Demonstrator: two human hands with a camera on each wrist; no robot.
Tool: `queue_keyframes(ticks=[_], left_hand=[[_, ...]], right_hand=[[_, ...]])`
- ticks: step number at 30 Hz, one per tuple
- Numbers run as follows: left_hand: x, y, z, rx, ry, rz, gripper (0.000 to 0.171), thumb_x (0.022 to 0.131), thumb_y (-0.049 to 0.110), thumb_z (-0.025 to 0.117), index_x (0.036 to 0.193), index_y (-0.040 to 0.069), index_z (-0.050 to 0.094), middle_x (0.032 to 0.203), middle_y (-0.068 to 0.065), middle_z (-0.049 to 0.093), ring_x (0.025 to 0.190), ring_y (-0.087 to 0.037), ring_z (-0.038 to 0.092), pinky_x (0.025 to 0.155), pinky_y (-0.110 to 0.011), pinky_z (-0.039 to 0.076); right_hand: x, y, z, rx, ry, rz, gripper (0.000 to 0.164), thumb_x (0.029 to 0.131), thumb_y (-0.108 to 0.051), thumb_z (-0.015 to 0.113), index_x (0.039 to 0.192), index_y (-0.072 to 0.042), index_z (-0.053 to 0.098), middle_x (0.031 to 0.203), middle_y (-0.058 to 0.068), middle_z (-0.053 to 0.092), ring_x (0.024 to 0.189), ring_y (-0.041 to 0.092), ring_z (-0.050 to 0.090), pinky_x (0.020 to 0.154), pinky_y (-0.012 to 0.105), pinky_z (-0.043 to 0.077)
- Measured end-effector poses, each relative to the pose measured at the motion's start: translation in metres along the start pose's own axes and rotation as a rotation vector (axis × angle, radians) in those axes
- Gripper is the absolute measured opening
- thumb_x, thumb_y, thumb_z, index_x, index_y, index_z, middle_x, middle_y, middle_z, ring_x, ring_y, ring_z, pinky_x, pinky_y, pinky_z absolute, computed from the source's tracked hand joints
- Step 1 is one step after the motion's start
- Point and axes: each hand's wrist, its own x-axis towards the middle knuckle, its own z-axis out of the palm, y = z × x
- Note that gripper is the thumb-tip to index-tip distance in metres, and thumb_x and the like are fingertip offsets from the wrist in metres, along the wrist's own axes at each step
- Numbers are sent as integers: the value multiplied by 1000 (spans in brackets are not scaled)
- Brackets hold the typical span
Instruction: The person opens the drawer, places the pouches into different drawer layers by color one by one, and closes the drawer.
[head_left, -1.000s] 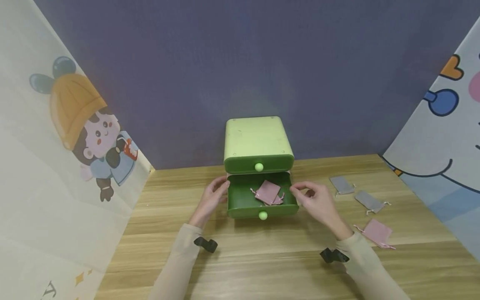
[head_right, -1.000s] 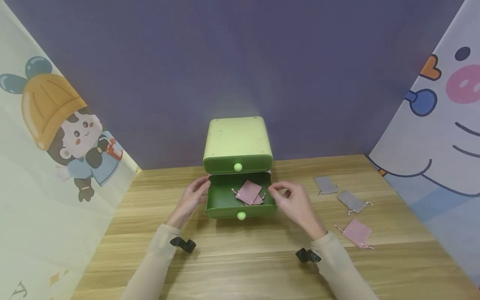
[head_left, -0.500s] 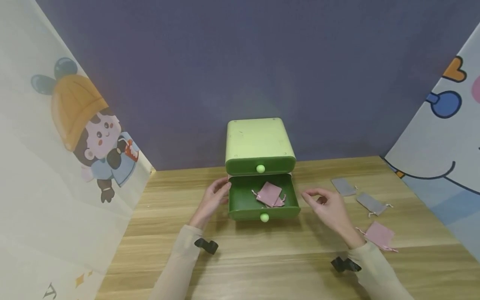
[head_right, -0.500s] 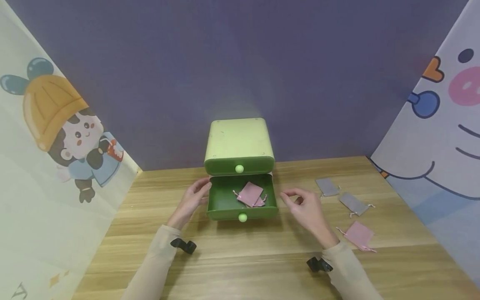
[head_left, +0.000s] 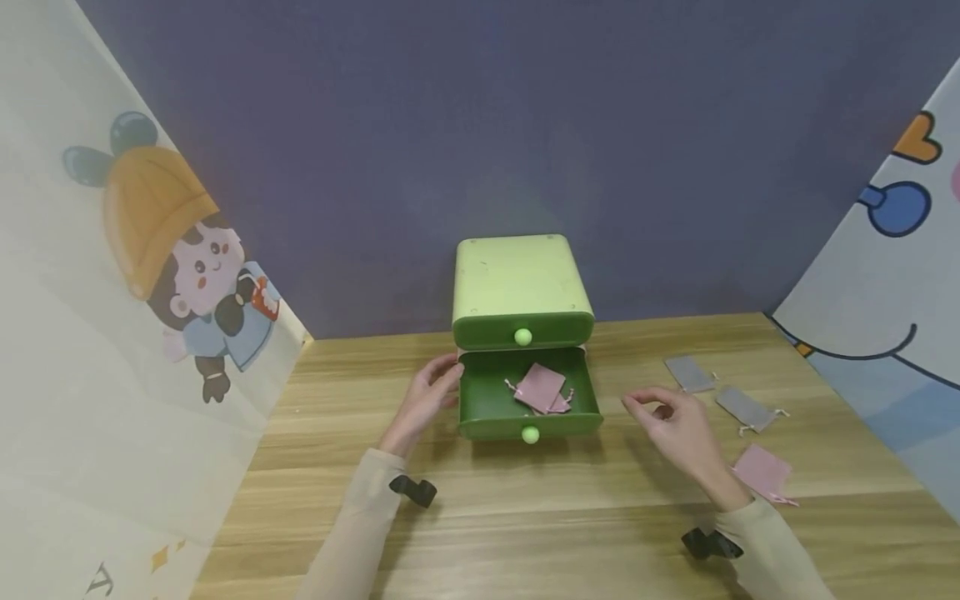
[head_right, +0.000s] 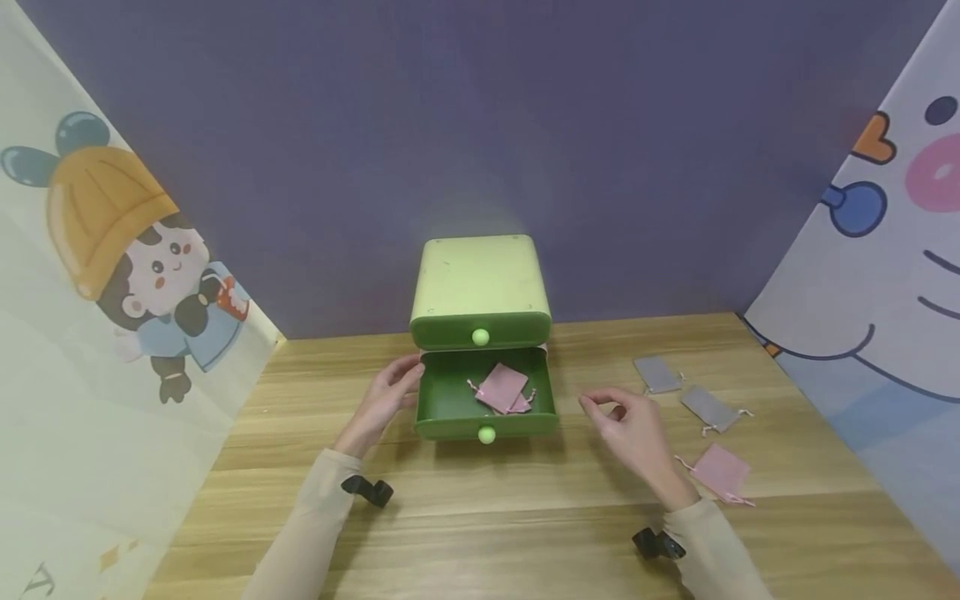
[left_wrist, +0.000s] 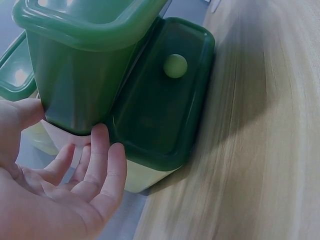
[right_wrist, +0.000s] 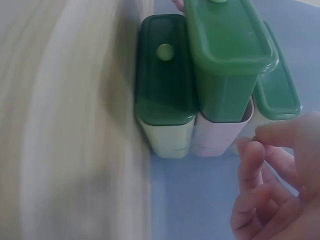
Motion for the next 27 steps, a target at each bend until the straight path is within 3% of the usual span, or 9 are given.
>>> queue_keyframes(ticks=[8,16,27], left_hand=[[-1,1,0,-11,-8,-13,60,109,37,62,159,7,46,156,-18,54,131,-37,62,107,-48,59],[-1,-1,1,-6,-7,3,61,109,35,61,158,3,45,155,-23,53,128,-36,64,106,-49,60],[0,0,1,-20,-16,2,61,109,36,61,159,5,44,157,-21,52,131,-37,63,108,-49,59]], right_hand=[[-12,16,-11,-34,-18,47,23,102,-26,74,112,-7,81,104,15,81,47,4,47,38,25,38],[-21,37,-26,-67,-18,17,19,102,-22,75,112,-7,81,99,15,82,41,3,44,36,24,37],[-30,50,-45,-114,-96,151,31,105,-29,70,124,-6,77,102,18,81,50,15,62,37,27,39]])
